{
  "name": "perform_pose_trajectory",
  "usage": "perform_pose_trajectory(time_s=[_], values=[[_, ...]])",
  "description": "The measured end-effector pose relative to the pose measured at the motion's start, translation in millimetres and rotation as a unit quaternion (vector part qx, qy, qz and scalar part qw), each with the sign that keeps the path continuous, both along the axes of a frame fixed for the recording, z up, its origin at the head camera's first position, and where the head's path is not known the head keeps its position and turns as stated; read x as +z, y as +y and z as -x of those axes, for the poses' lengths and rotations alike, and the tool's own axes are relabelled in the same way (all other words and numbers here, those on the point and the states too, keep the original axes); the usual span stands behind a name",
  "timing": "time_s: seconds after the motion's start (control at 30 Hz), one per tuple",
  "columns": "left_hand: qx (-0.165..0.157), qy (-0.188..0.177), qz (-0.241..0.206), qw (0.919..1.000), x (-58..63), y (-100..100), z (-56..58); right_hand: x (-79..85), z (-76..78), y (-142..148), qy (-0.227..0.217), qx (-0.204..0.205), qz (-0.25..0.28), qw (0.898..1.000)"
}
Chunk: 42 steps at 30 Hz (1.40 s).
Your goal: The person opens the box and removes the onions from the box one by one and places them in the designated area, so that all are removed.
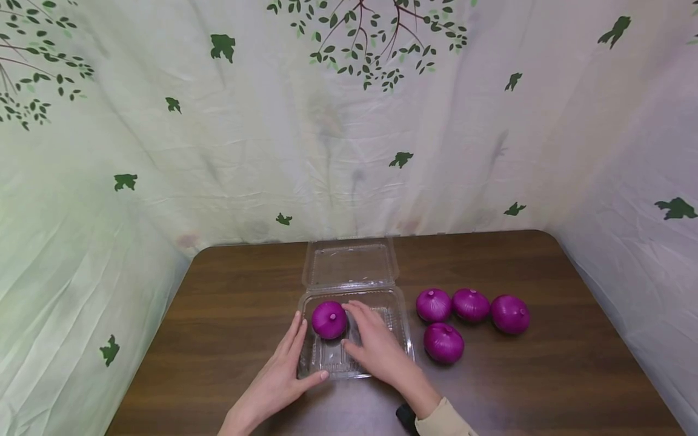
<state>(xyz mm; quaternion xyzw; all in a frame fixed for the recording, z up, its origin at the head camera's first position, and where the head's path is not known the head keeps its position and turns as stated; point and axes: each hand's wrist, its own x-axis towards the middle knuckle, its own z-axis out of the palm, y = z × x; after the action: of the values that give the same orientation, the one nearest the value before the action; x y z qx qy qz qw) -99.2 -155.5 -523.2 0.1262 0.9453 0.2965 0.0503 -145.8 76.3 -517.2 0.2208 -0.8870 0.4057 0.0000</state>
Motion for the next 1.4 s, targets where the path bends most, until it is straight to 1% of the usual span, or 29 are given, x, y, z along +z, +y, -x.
perform_pose_trajectory(time_s=[0.27, 0.5, 0.8, 1.0, 1.23, 1.4], values=[[-0.006, 0.008, 0.001, 1.0000, 0.5, 0.0, 0.5, -4.6, 11.1, -11.3, -0.014, 0.009, -0.009, 1.000], [-0.008, 0.010, 0.006, 0.9999, 1.2, 0.0, -0.5, -7.8, 16.6, -20.1, -0.038, 0.016, -0.013, 0.999], [-0.007, 0.003, 0.002, 1.0000, 2.1, 0.7, -0.6, -9.7, 22.7, -28.5, -0.031, 0.030, -0.014, 0.999], [-0.007, -0.001, 0.004, 1.0000, 1.8, 0.7, -0.8, -9.1, 24.1, -32.9, -0.042, 0.035, -0.024, 0.998], [-0.003, 0.004, 0.002, 1.0000, 0.7, 0.9, -0.7, -10.1, 24.2, -35.8, -0.059, 0.030, -0.033, 0.997], [-0.003, 0.004, 0.003, 1.0000, 0.7, 1.0, -0.1, -11.2, 24.3, -37.8, -0.056, 0.024, -0.040, 0.997]])
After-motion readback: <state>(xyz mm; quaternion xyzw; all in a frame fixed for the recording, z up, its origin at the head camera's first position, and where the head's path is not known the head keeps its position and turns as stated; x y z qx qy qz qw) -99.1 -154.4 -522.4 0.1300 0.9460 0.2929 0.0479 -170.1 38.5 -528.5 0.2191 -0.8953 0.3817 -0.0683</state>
